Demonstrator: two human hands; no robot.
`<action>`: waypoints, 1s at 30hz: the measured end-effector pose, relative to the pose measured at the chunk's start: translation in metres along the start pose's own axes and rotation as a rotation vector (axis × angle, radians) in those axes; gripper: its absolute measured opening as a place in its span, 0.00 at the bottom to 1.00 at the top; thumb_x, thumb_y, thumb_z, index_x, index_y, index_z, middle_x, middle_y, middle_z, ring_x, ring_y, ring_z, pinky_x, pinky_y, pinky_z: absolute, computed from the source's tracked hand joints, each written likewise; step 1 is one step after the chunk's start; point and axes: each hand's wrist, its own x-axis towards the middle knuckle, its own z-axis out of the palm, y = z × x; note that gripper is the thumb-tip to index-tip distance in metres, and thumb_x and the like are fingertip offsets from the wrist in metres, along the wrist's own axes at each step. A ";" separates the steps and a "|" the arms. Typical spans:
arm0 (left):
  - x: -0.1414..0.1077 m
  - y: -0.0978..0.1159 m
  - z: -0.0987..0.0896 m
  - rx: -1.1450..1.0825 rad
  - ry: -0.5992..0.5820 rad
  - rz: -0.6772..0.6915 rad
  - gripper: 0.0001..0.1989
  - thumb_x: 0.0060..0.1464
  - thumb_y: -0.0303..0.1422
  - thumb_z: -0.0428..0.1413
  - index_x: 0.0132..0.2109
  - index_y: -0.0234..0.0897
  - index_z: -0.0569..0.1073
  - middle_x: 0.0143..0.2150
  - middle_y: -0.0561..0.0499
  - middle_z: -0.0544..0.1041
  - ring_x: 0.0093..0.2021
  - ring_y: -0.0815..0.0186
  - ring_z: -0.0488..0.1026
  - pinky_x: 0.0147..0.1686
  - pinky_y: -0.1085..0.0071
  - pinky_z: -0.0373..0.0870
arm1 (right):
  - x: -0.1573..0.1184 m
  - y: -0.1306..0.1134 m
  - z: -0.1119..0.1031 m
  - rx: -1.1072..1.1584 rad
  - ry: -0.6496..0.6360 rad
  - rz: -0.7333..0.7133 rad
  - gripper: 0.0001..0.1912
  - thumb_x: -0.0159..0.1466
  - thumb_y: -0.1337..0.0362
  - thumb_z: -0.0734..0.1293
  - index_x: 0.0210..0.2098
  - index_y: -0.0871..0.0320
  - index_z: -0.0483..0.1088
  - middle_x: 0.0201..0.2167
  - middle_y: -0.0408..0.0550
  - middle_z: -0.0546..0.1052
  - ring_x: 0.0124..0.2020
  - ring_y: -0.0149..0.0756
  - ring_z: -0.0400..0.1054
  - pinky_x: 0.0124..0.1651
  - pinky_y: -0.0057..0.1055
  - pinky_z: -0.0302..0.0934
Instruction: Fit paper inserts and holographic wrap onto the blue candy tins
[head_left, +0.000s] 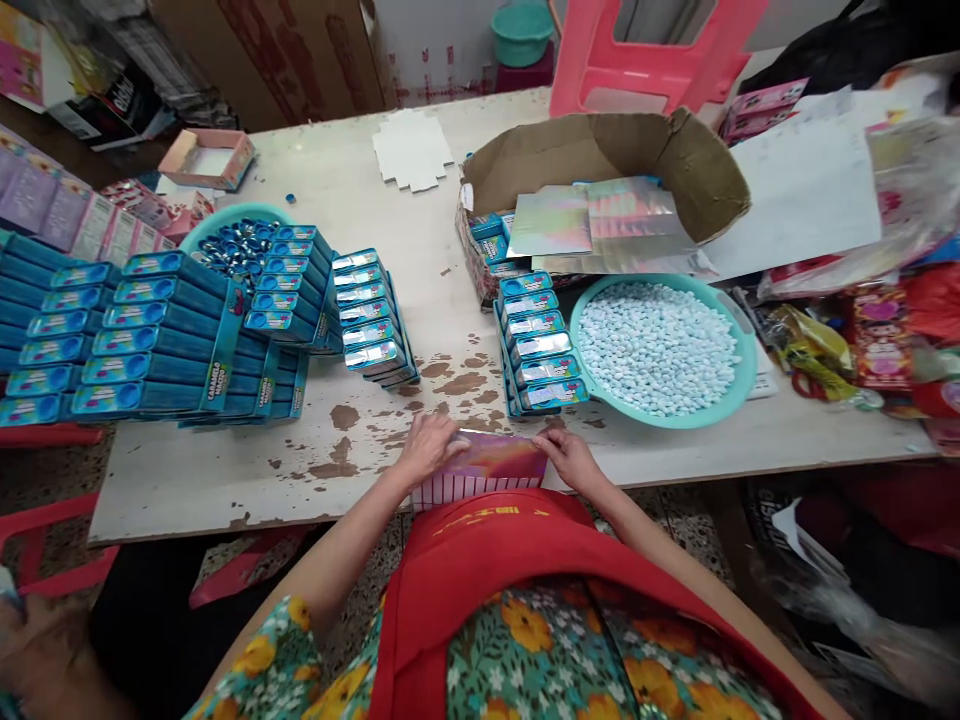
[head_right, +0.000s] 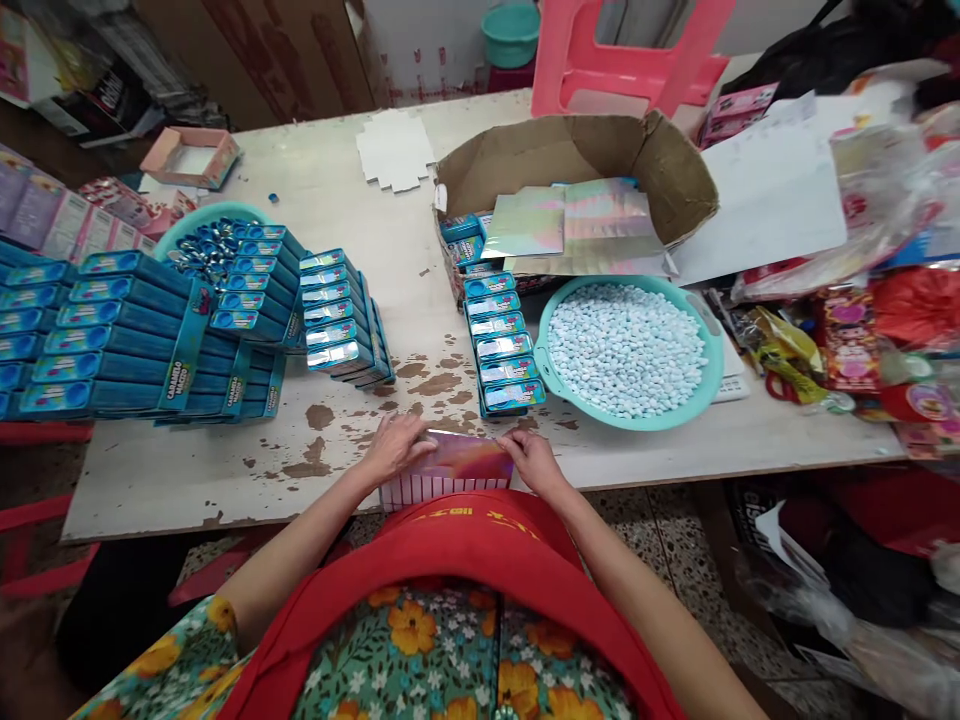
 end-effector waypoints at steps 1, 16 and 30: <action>0.000 -0.004 0.004 -0.021 -0.064 -0.001 0.18 0.59 0.46 0.46 0.42 0.39 0.73 0.42 0.45 0.75 0.46 0.58 0.66 0.51 0.61 0.55 | 0.000 0.000 0.000 0.011 -0.004 -0.002 0.20 0.61 0.48 0.59 0.25 0.57 0.70 0.25 0.48 0.75 0.29 0.38 0.67 0.34 0.31 0.58; -0.058 -0.059 0.003 -0.320 -0.326 -0.193 0.23 0.59 0.48 0.39 0.26 0.37 0.65 0.23 0.53 0.64 0.26 0.67 0.61 0.29 0.72 0.55 | -0.004 0.009 0.007 0.371 -0.188 0.149 0.19 0.52 0.48 0.66 0.31 0.58 0.72 0.29 0.47 0.76 0.31 0.36 0.68 0.37 0.32 0.63; 0.052 0.077 0.044 -0.208 -0.193 0.019 0.17 0.61 0.39 0.43 0.36 0.37 0.73 0.33 0.48 0.77 0.34 0.64 0.71 0.35 0.71 0.61 | -0.010 0.003 0.014 0.116 0.014 0.060 0.14 0.63 0.58 0.59 0.28 0.59 0.69 0.26 0.45 0.72 0.29 0.34 0.64 0.35 0.29 0.59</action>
